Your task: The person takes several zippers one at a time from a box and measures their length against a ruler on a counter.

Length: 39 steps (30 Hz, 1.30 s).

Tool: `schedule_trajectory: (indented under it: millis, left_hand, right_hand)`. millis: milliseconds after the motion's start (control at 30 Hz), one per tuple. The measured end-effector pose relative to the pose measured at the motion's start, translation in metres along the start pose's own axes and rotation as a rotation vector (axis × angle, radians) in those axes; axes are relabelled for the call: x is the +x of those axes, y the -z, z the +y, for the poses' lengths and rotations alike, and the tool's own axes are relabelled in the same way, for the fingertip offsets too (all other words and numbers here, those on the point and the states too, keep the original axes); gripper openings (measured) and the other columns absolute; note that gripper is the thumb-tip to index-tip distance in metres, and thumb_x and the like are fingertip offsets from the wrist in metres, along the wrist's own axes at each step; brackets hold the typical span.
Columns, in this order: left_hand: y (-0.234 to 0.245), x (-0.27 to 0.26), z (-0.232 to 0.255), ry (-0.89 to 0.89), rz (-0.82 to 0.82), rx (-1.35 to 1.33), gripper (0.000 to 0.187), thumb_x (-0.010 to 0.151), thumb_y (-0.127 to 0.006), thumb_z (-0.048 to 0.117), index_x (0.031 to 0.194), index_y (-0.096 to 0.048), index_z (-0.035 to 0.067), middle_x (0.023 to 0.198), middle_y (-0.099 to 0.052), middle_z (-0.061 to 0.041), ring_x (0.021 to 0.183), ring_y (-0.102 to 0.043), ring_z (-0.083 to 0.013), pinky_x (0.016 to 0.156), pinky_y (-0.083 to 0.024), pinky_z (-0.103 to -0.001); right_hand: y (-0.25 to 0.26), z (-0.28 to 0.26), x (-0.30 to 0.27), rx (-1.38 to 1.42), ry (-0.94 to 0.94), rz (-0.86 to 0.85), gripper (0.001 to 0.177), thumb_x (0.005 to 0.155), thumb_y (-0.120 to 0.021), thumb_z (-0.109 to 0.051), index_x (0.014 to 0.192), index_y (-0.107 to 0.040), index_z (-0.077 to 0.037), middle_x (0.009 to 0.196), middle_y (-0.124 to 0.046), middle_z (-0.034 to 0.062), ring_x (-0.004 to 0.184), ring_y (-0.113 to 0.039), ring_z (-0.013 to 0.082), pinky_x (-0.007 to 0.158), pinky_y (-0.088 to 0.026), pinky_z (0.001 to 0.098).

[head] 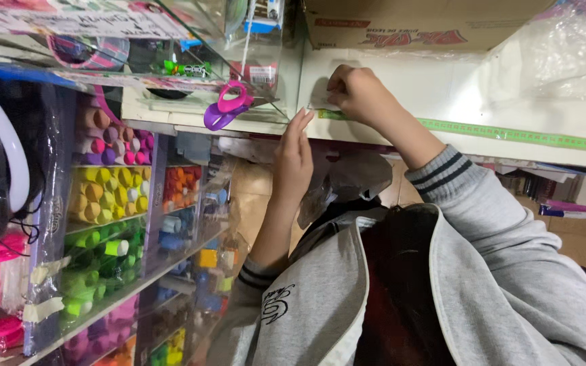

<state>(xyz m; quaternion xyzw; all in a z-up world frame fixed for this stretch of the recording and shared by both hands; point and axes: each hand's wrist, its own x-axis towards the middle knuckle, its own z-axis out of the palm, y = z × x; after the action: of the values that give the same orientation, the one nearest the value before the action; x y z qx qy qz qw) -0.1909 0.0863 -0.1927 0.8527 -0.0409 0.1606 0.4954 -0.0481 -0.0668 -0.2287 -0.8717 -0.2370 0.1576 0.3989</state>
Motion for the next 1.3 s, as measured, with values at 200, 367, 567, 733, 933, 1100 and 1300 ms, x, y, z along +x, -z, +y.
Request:
schedule_trajectory:
  millis: [200,367,567,733,933,1100,1300]
  left_hand:
    - [-0.020,0.009,-0.031,-0.042,-0.219,0.129,0.041,0.102,-0.032,0.000,0.143,-0.033,-0.003,0.146,-0.046,-0.017,0.143,-0.035,-0.0304,0.120,-0.032,-0.040]
    - [-0.036,0.008,-0.060,-0.043,-0.238,0.251,0.046,0.095,-0.033,-0.004,0.141,-0.037,-0.006,0.142,-0.050,-0.019,0.139,-0.040,-0.0354,0.116,-0.034,-0.043]
    - [-0.035,0.012,-0.044,0.018,-0.238,0.260,0.043,0.095,-0.037,-0.004,0.138,-0.043,-0.005,0.142,-0.048,-0.025,0.138,-0.041,-0.0358,0.117,-0.032,-0.039]
    - [-0.033,0.014,-0.034,0.075,-0.281,0.276,0.043,0.098,-0.036,-0.001,0.140,-0.041,-0.004,0.144,-0.047,-0.021,0.140,-0.037,-0.0329,0.117,-0.031,-0.039]
    - [-0.031,0.015,-0.036,0.013,-0.266,0.262,0.039,0.100,-0.034,0.001,0.137,-0.042,-0.007,0.138,-0.054,-0.019,0.139,-0.039,-0.0325,0.114,-0.036,-0.039]
    - [-0.035,0.014,-0.045,-0.016,-0.259,0.249,0.039,0.099,-0.034,0.001,0.136,-0.042,-0.008,0.138,-0.054,-0.022,0.139,-0.039,-0.0356,0.114,-0.035,-0.041]
    - [-0.034,0.013,-0.031,0.070,-0.269,0.281,0.040,0.098,-0.038,0.000,0.137,-0.043,-0.006,0.140,-0.052,-0.020,0.140,-0.037,-0.0317,0.114,-0.037,-0.040]
  right_hand:
    - [0.004,-0.001,0.006,-0.086,0.038,0.009,0.012,0.080,-0.072,-0.005,0.087,-0.064,0.000,0.076,-0.062,0.0097,0.069,-0.057,0.0262,0.060,-0.044,0.0379]
    - [0.015,0.001,-0.002,-0.099,0.009,0.019,0.040,0.071,-0.090,-0.024,0.091,-0.062,-0.002,0.093,-0.058,0.0111,0.071,-0.058,0.0244,0.063,-0.048,0.0347]
    - [0.075,0.028,-0.085,0.229,-0.296,0.177,0.025,0.086,-0.076,-0.012,0.104,-0.059,-0.005,0.102,-0.065,0.0064,0.093,-0.063,0.0171,0.084,-0.053,0.0285]
    - [0.094,0.033,-0.138,0.327,-0.248,0.345,0.008,0.101,-0.051,0.007,0.103,-0.058,0.003,0.095,-0.065,0.0140,0.082,-0.063,0.0177,0.075,-0.055,0.0282]
    - [0.086,0.038,-0.152,0.192,-0.152,0.474,0.013,0.101,-0.052,0.008,0.107,-0.063,0.003,0.100,-0.069,0.0151,0.075,-0.056,0.0197,0.067,-0.048,0.0298]
    - [0.079,0.042,-0.148,0.069,-0.154,0.442,0.010,0.097,-0.064,0.002,0.106,-0.068,0.000,0.092,-0.064,0.0126,0.075,-0.054,0.0198,0.065,-0.046,0.0304]
    - [0.069,0.041,-0.130,0.023,-0.041,0.402,0.010,0.092,-0.066,0.002,0.101,-0.066,0.000,0.096,-0.067,0.0142,0.086,-0.062,0.0248,0.074,-0.051,0.0333]
